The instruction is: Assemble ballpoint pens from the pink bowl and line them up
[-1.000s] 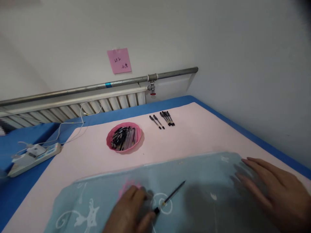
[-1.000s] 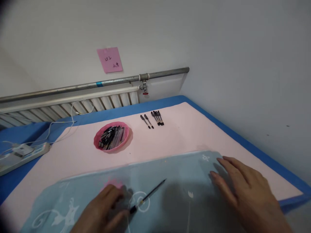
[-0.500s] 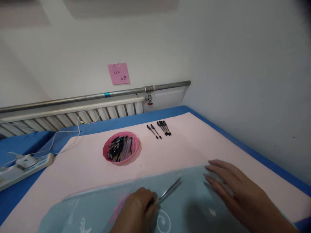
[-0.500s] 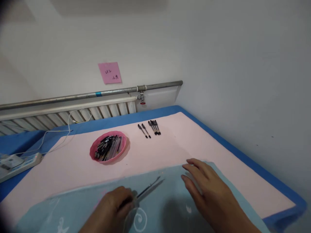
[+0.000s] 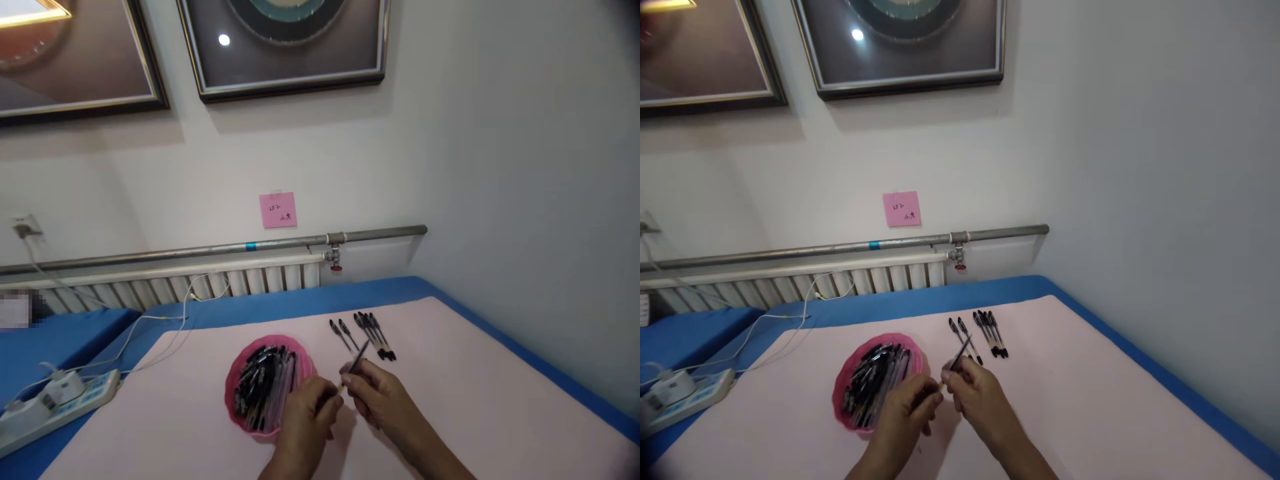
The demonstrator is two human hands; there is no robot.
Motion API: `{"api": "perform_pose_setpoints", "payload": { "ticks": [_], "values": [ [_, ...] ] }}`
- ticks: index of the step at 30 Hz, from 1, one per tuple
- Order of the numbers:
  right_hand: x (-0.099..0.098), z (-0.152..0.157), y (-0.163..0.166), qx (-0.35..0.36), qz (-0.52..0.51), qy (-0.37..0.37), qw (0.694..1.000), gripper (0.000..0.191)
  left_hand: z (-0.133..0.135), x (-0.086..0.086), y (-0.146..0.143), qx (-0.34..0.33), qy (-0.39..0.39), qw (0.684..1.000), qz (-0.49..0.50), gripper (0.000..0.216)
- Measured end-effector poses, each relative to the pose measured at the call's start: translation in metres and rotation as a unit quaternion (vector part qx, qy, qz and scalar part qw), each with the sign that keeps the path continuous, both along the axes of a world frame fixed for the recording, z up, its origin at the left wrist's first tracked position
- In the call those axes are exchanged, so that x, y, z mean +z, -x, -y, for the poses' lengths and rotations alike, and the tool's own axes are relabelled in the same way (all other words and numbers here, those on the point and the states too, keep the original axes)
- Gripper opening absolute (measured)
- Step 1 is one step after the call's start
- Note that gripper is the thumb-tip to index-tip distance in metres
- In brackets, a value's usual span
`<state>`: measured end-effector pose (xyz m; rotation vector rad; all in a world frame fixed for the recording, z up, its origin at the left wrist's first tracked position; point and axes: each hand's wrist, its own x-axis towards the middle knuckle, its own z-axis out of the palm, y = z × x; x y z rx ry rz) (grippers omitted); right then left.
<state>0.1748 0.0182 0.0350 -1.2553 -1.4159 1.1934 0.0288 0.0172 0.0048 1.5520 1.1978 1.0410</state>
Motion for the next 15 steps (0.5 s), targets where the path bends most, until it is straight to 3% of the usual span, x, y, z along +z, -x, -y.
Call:
{"api": "perform_pose_setpoints", "payload": {
  "ticks": [3,5,9,15],
  "values": [
    [-0.025,-0.002,-0.001,-0.012,-0.045,0.038,0.998,0.017,-0.001,-0.014,0.001,-0.011,0.058,0.995,0.079,0.013],
    [-0.031,-0.002,-0.005,-0.026,-0.076,0.065,0.995,0.02,-0.002,-0.018,0.001,-0.013,0.127,0.976,0.175,0.02],
    [-0.028,-0.004,-0.008,-0.056,-0.163,0.108,0.979,0.023,-0.001,-0.018,0.0,0.005,0.221,0.922,0.317,0.032],
    [-0.024,0.001,-0.003,-0.069,-0.237,0.108,0.963,0.028,0.005,-0.023,-0.001,0.008,0.295,0.892,0.342,0.041]
  ]
}}
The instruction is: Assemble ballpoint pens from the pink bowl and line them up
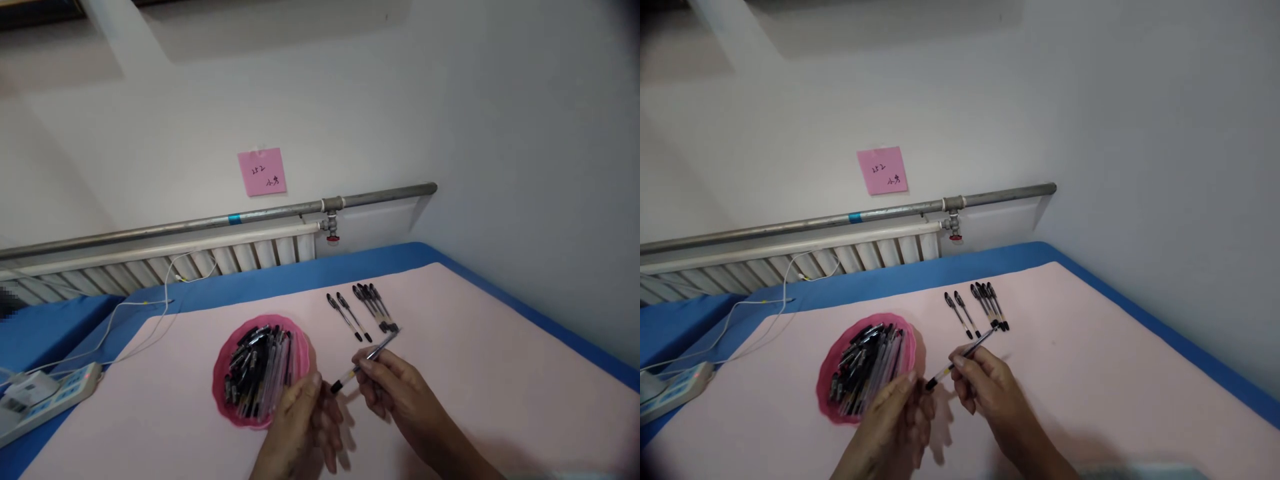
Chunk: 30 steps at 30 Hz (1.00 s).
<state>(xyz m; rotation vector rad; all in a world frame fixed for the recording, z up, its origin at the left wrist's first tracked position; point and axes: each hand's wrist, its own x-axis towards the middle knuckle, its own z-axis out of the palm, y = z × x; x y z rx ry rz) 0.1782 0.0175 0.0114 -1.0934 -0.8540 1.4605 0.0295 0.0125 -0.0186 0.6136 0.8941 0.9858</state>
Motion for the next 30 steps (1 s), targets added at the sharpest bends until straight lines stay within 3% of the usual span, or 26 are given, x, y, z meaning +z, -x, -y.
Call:
{"api": "perform_pose_setpoints", "payload": {
  "ticks": [6,15,20,23,27,30],
  "values": [
    [-0.008,0.004,0.003,0.021,0.022,-0.03,0.999,0.03,0.003,0.002,-0.001,0.011,0.043,0.998,0.037,0.034],
    [-0.018,0.002,0.009,-0.02,0.027,0.002,0.999,0.035,0.002,0.016,-0.002,0.066,0.008,0.997,0.046,0.041],
    [-0.019,0.005,0.012,-0.013,0.03,-0.014,0.999,0.035,0.006,0.019,-0.003,0.049,0.118,0.992,0.019,0.037],
    [-0.019,0.005,0.015,-0.011,0.026,-0.02,0.999,0.035,0.005,0.016,-0.003,0.029,0.077,0.996,0.027,0.037],
    [-0.018,0.005,0.015,-0.025,0.023,-0.019,0.999,0.036,0.004,0.016,-0.001,0.065,0.011,0.996,0.052,0.041],
    [-0.017,0.007,0.015,-0.025,0.025,-0.015,0.999,0.035,0.005,0.017,-0.001,0.064,0.086,0.993,0.039,0.038]
  ]
}}
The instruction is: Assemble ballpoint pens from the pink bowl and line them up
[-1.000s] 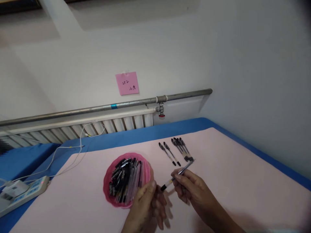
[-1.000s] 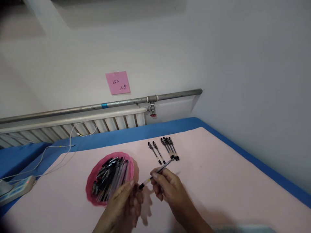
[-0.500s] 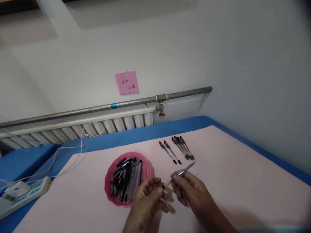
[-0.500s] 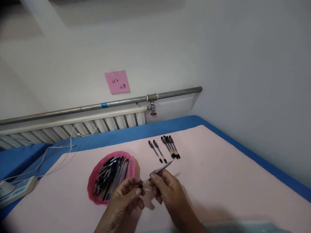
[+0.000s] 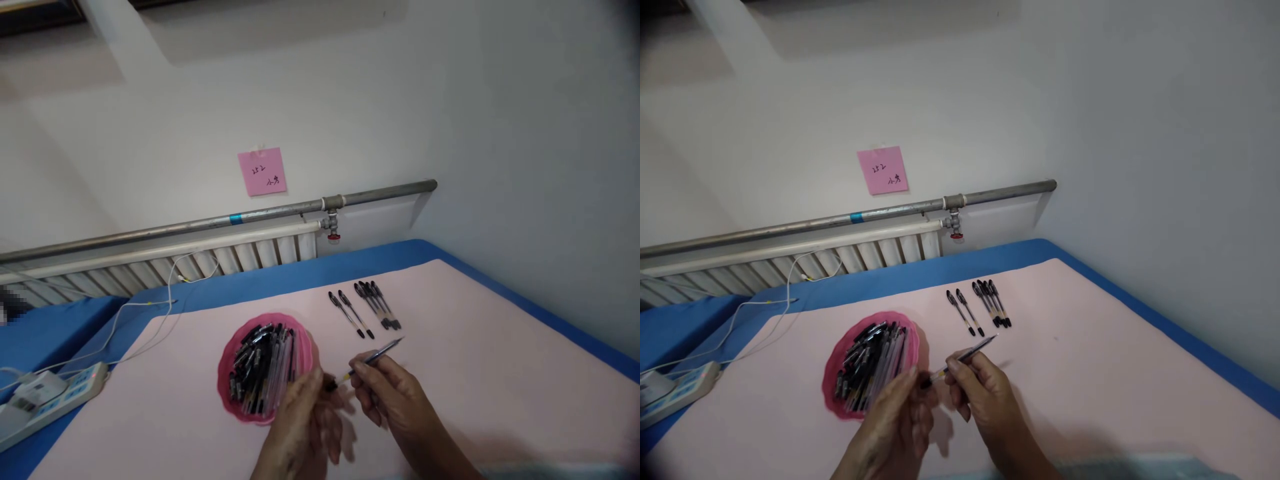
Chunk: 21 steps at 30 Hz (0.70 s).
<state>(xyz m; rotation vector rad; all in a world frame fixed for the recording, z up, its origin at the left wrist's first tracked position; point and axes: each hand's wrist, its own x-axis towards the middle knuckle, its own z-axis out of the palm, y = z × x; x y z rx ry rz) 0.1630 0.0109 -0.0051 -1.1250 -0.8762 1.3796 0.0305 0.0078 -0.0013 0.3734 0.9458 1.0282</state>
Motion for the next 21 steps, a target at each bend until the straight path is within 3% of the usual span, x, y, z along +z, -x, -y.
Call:
{"api": "perform_pose_setpoints", "payload": {
  "ticks": [2,5,8,10,14,21],
  "values": [
    [0.001,0.001,0.0,0.003,0.0,0.0,1.0,0.035,0.001,-0.001,0.0,-0.021,0.028,0.999,-0.005,0.034],
    [0.001,0.001,0.0,0.005,-0.001,0.005,1.0,0.035,0.0,-0.005,0.002,-0.053,-0.035,0.998,0.005,0.035],
    [0.001,0.0,0.0,-0.001,-0.008,0.007,1.0,0.035,-0.002,-0.004,0.003,-0.032,-0.082,0.996,0.003,0.037],
    [0.001,0.0,0.0,-0.006,-0.009,0.005,1.0,0.035,-0.001,-0.001,0.003,-0.011,-0.047,0.999,-0.012,0.041],
    [0.002,0.001,0.001,0.001,-0.004,0.004,1.0,0.035,0.002,0.005,0.0,-0.032,0.029,0.999,-0.015,0.038],
    [0.0,0.001,0.0,0.007,-0.021,0.034,0.999,0.037,0.001,-0.002,0.001,-0.067,-0.06,0.996,-0.001,0.037]
  ]
}}
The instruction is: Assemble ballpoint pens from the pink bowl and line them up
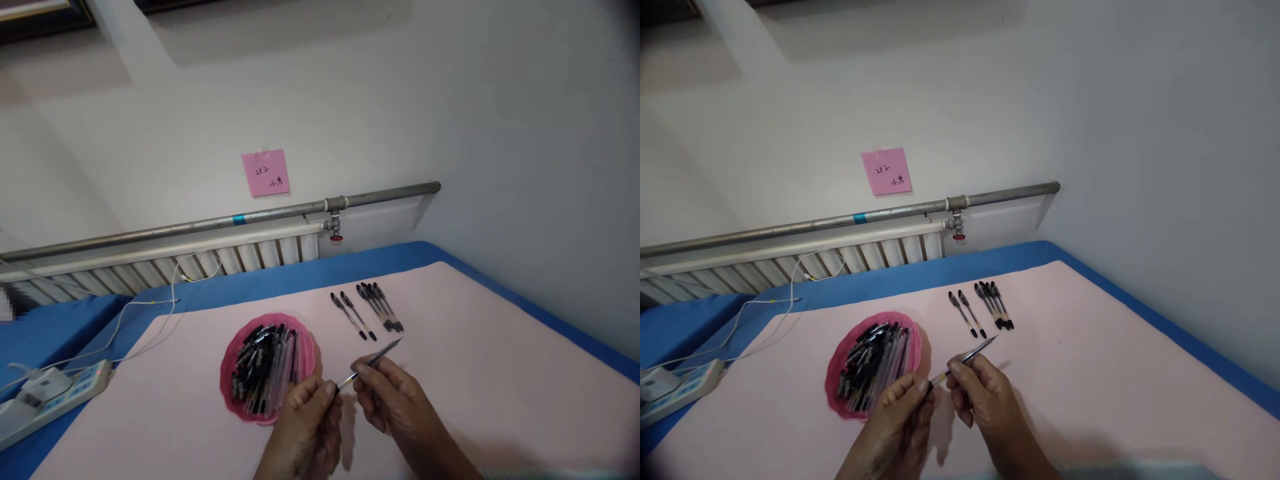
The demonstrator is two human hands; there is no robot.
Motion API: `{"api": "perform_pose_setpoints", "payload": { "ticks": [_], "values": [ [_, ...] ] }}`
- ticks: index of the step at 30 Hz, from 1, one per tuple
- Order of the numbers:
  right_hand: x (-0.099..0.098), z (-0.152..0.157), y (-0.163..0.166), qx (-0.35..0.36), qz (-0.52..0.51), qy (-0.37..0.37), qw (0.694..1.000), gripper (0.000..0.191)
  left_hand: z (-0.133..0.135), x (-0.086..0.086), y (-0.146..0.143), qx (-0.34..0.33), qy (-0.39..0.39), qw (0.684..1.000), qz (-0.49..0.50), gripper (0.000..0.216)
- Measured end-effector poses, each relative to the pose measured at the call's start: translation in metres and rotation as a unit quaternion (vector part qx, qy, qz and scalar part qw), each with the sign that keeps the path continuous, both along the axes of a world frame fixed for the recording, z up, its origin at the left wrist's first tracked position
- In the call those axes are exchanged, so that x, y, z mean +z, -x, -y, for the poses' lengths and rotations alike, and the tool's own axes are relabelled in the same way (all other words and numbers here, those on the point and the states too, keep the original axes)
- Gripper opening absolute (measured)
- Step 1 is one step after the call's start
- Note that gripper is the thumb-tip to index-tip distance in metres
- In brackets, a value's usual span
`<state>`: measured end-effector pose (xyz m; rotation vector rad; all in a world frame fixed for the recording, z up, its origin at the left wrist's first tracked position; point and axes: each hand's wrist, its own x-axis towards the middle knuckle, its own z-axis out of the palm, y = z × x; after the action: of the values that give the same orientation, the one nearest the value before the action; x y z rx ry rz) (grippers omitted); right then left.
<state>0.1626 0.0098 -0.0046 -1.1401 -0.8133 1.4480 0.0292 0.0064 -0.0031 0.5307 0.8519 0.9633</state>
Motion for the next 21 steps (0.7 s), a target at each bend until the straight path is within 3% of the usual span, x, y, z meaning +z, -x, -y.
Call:
{"api": "perform_pose_setpoints", "payload": {
  "ticks": [7,14,18,21],
  "values": [
    [0.005,0.0,0.0,0.004,0.0,0.001,1.0,0.036,0.001,-0.009,0.0,0.002,-0.057,0.996,-0.062,0.039],
    [0.009,0.0,-0.006,-0.019,0.049,-0.003,0.999,0.036,-0.001,-0.005,-0.006,-0.026,-0.094,0.988,-0.122,0.042],
    [0.011,-0.003,-0.01,-0.059,-0.011,0.06,0.996,0.027,-0.003,0.007,0.002,0.024,-0.141,0.971,-0.192,0.039],
    [0.014,-0.005,-0.013,-0.064,-0.007,0.068,0.996,0.024,-0.007,0.019,0.023,0.104,-0.182,0.936,-0.282,0.033]
  ]
}}
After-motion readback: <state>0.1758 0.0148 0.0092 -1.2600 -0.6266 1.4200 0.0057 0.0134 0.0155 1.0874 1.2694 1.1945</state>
